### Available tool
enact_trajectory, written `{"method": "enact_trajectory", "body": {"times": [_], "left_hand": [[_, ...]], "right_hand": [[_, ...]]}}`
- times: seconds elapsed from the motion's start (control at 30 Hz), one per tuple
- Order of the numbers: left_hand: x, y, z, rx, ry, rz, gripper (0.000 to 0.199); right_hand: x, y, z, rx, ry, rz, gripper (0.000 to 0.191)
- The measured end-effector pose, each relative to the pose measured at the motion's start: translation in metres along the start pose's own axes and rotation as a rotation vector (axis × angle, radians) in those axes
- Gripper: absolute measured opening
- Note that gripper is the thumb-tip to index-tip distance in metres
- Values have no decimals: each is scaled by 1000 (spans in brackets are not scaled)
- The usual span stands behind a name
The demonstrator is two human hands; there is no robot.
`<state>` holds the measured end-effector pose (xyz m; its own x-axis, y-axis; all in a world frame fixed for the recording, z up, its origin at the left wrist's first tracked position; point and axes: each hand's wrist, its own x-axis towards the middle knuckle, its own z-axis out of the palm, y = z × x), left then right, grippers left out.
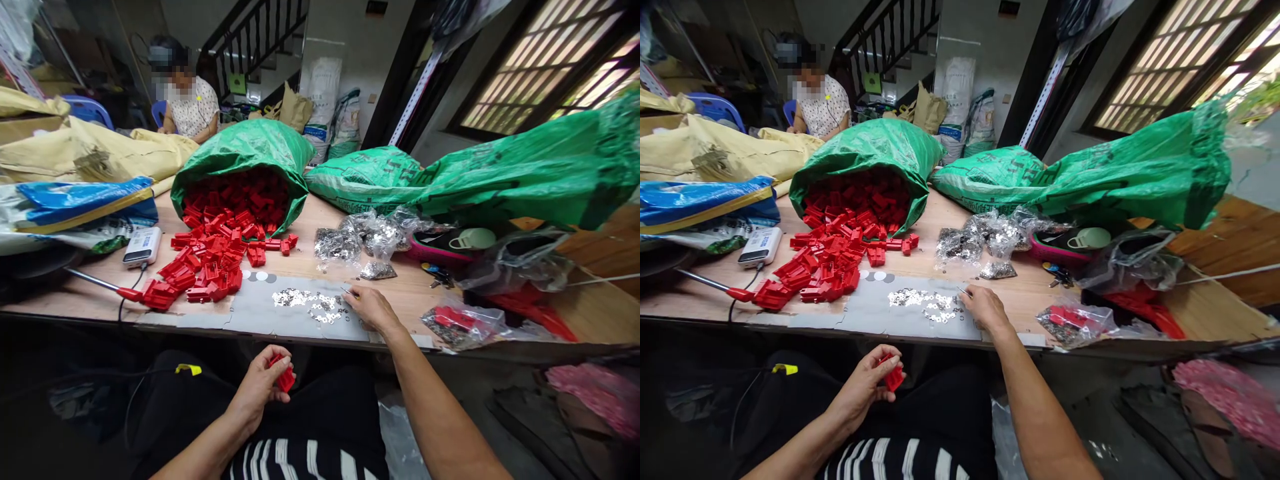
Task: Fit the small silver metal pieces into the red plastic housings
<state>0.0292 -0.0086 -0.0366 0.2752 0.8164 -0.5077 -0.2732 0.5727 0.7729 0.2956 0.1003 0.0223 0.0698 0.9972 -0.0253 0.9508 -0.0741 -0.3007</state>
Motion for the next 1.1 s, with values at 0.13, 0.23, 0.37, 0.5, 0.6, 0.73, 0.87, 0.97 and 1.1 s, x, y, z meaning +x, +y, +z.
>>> {"method": "enact_trajectory", "body": {"times": [0.13,0.23,0.37,0.5,0.6,0.73,0.87,0.97,1.1], "left_hand": [[-1,-1,0,2,-5,-2,39],[-4,1,2,-21,-40,9,39],[-11,8,5,-106,-113,5,42],[-17,16,6,-231,-174,14,43],[-19,17,7,-264,-195,27,41],[-17,13,9,-236,-166,75,38],[-13,14,8,-138,-97,227,34],[-10,20,4,-64,-6,390,36],[-9,26,-1,15,87,516,43]], "right_hand": [[0,4,0,28,29,-27,13],[1,3,4,78,20,-92,13],[3,0,9,119,8,-137,10],[1,3,8,145,18,-141,9],[-1,7,7,161,29,-135,9],[-5,15,6,193,59,-113,10],[-9,17,8,262,90,-125,11],[-16,11,10,375,115,-147,17],[-36,-14,11,637,90,-248,24]]}}
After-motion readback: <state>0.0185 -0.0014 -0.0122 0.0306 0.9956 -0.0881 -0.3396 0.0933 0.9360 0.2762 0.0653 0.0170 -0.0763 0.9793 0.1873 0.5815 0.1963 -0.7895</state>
